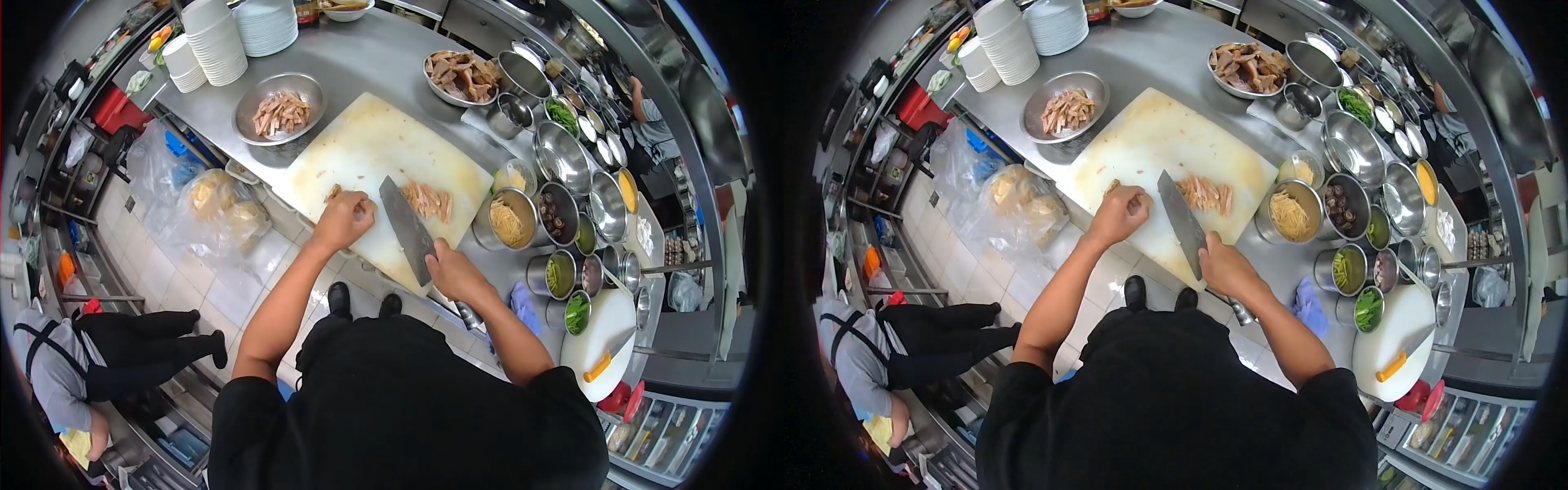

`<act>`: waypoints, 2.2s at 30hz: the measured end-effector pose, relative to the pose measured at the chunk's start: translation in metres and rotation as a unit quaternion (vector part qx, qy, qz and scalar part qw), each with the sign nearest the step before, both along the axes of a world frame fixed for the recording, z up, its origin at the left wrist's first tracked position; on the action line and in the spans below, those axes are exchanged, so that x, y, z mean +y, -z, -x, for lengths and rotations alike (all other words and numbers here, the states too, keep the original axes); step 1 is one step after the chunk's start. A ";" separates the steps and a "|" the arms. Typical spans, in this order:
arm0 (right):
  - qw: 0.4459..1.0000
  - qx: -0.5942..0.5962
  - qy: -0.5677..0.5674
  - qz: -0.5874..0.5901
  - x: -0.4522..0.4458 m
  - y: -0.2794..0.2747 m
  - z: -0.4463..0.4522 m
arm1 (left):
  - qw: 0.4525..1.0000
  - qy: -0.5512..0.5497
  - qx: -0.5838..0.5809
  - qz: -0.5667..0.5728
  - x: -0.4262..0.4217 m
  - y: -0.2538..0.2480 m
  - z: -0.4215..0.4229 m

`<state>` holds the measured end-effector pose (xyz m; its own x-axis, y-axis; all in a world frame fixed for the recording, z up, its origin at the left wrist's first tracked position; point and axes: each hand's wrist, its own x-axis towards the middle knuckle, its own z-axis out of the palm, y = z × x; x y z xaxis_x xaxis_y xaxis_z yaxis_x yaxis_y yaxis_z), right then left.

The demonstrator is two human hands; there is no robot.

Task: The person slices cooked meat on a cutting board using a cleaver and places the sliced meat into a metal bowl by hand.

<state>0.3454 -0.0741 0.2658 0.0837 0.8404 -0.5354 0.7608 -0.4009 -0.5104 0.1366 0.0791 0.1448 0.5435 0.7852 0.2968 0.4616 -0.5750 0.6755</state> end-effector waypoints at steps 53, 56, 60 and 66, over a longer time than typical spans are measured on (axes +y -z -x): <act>0.981 -0.135 -0.123 0.061 0.005 -0.051 0.037 | 0.991 0.053 -0.116 -0.032 -0.033 0.007 -0.009; 0.982 -0.126 -0.122 0.069 0.015 -0.051 0.030 | 0.992 0.063 -0.107 -0.011 -0.031 0.008 -0.008; 0.980 -0.111 -0.134 0.098 0.026 -0.056 0.027 | 0.991 0.065 -0.115 -0.002 -0.030 0.006 -0.007; 0.984 -0.095 -0.136 0.067 0.024 -0.031 0.024 | 0.991 0.071 -0.114 0.003 -0.030 0.007 -0.007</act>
